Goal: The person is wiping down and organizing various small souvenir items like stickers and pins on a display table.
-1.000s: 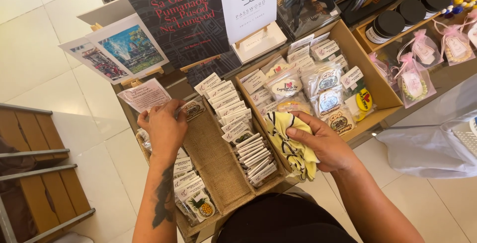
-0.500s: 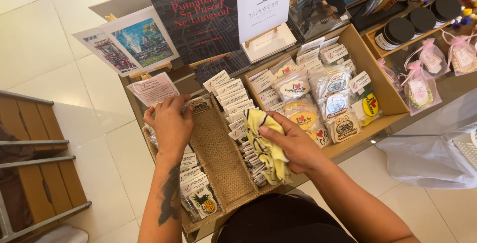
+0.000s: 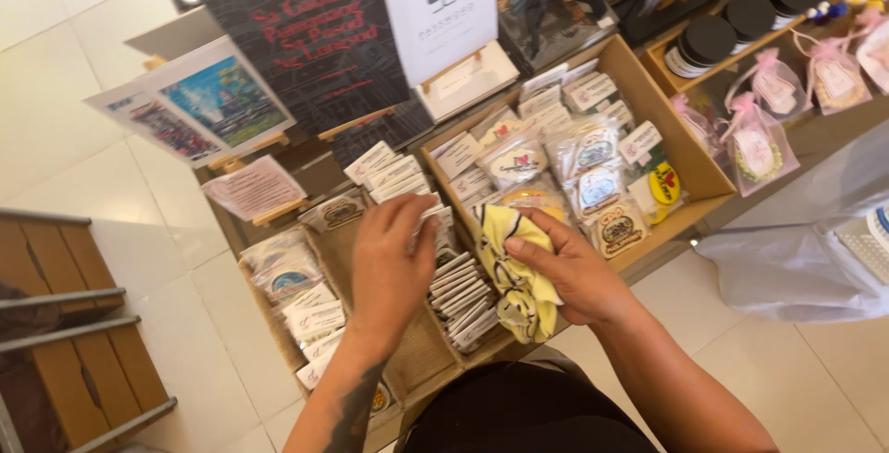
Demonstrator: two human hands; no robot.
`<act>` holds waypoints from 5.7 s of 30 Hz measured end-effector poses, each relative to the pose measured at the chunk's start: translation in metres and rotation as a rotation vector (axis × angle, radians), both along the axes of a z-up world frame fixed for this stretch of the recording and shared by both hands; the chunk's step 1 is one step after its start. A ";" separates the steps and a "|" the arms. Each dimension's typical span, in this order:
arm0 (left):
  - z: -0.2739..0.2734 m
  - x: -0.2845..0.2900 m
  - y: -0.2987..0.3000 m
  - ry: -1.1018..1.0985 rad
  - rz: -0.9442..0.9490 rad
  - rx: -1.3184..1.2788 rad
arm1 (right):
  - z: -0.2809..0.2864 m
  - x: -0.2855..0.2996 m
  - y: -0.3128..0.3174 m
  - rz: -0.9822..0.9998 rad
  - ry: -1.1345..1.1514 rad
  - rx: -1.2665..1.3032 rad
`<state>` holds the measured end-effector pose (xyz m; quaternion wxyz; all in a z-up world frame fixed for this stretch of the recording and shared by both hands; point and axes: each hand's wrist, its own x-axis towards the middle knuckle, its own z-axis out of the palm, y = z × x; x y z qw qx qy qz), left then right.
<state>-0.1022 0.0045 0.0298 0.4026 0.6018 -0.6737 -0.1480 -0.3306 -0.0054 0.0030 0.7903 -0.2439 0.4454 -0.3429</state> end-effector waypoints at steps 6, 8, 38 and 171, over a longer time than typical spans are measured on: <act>-0.009 -0.085 -0.036 0.009 -0.245 -0.033 | -0.024 -0.082 -0.006 -0.259 0.150 -0.185; -0.018 -0.109 -0.047 -0.026 -0.295 -0.018 | -0.029 -0.103 -0.007 -0.328 0.189 -0.185; -0.052 -0.151 -0.084 0.460 -0.200 0.534 | -0.035 -0.131 -0.012 -0.474 0.209 -0.174; -0.029 -0.158 -0.090 0.509 -0.144 0.408 | -0.033 -0.120 -0.024 -0.410 0.434 -0.300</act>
